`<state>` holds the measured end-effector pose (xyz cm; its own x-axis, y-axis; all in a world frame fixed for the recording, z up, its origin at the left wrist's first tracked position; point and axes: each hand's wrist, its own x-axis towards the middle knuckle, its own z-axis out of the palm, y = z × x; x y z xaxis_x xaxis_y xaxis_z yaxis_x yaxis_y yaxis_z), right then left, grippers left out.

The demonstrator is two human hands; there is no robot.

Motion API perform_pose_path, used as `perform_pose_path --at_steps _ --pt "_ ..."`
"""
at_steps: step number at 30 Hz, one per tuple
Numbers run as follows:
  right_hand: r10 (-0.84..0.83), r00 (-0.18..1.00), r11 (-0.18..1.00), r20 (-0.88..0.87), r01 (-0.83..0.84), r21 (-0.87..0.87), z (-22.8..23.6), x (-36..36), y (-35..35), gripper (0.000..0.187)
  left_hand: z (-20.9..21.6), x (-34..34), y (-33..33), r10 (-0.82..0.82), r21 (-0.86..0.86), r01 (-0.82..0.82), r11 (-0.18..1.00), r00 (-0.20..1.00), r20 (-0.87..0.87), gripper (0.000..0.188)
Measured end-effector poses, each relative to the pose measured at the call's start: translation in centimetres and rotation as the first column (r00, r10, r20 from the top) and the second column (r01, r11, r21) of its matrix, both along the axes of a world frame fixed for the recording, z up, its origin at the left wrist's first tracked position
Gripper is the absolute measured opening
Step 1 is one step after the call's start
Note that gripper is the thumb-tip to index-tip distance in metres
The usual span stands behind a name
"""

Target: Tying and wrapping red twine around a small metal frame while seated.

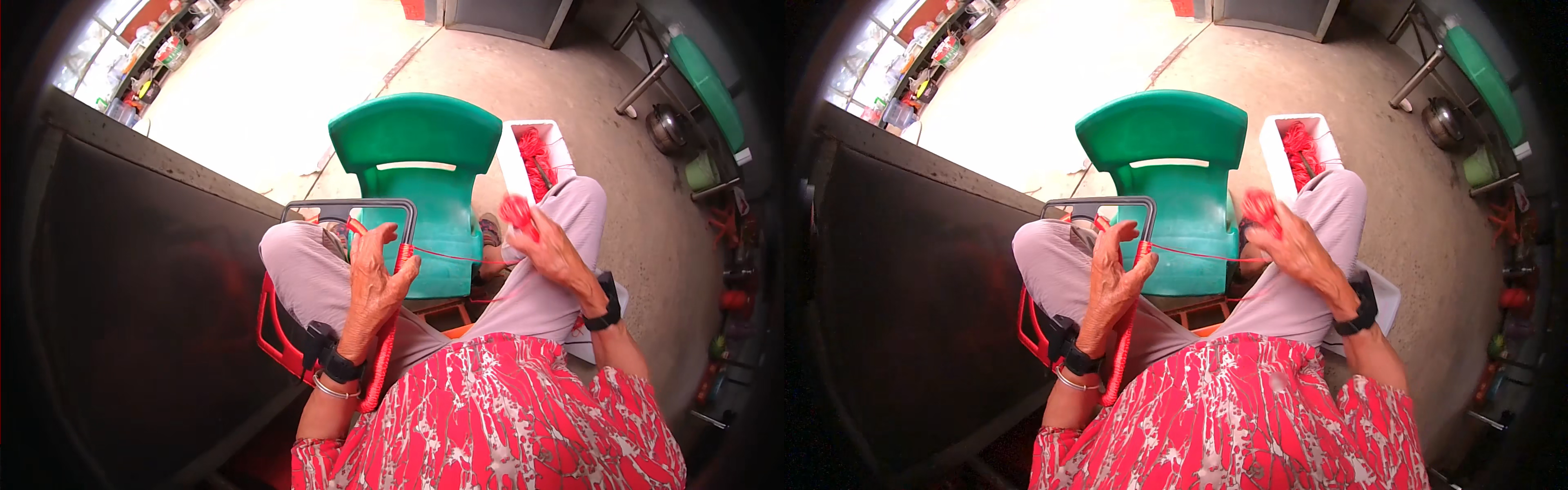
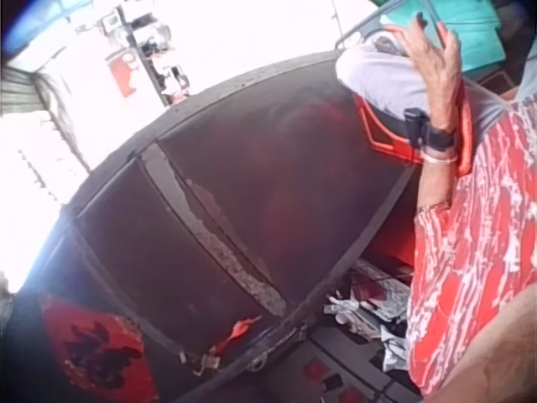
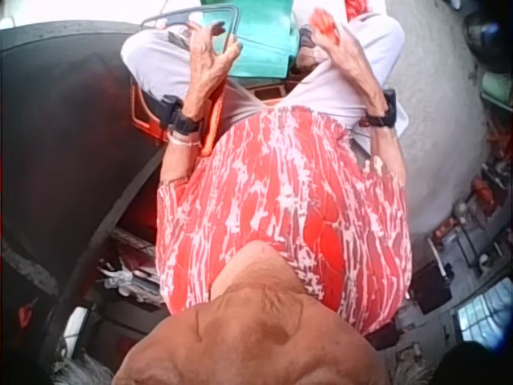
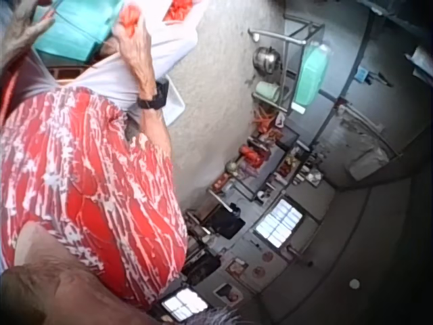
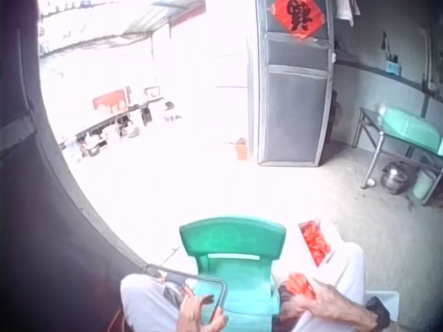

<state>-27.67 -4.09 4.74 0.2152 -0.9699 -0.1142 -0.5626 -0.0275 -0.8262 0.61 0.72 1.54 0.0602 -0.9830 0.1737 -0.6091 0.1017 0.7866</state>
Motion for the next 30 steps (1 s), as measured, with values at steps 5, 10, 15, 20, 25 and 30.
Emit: perform_pose_path --at_steps 5,10,15,20,25,30 --pt "0.197 0.938 0.793 -0.284 -0.323 -0.517 -0.1 7.4 -4.8 0.020 0.9 -0.4 -1.0 0.108 -0.126 -0.121 0.985 0.989 -0.100 0.055" --pt "0.282 0.869 0.692 -0.407 -0.478 -0.540 -0.5 12.5 -6.0 0.016 1.1 -0.7 -2.2 0.083 -0.223 -0.094 0.970 0.995 -0.059 0.045" --pt "0.345 0.906 0.721 -0.244 -0.422 -0.549 -1.6 12.7 -6.0 0.015 1.5 -0.5 -2.9 0.198 -0.224 -0.218 0.950 0.974 -0.107 0.036" --pt "0.084 0.878 0.945 0.470 -0.220 0.242 -1.7 9.8 -5.0 0.027 1.3 0.4 -0.2 0.108 0.061 -0.106 0.992 0.994 -0.032 0.035" --pt "-0.305 0.639 0.558 0.707 -0.481 0.676 -4.2 8.6 0.9 0.026 2.0 -0.4 0.4 -0.075 0.084 0.064 0.994 0.988 0.132 0.043" --pt "-0.500 0.546 0.508 0.672 -0.444 0.738 -2.9 8.8 2.8 0.039 3.1 -0.3 0.7 -0.132 0.211 0.111 0.971 0.987 0.089 0.039"
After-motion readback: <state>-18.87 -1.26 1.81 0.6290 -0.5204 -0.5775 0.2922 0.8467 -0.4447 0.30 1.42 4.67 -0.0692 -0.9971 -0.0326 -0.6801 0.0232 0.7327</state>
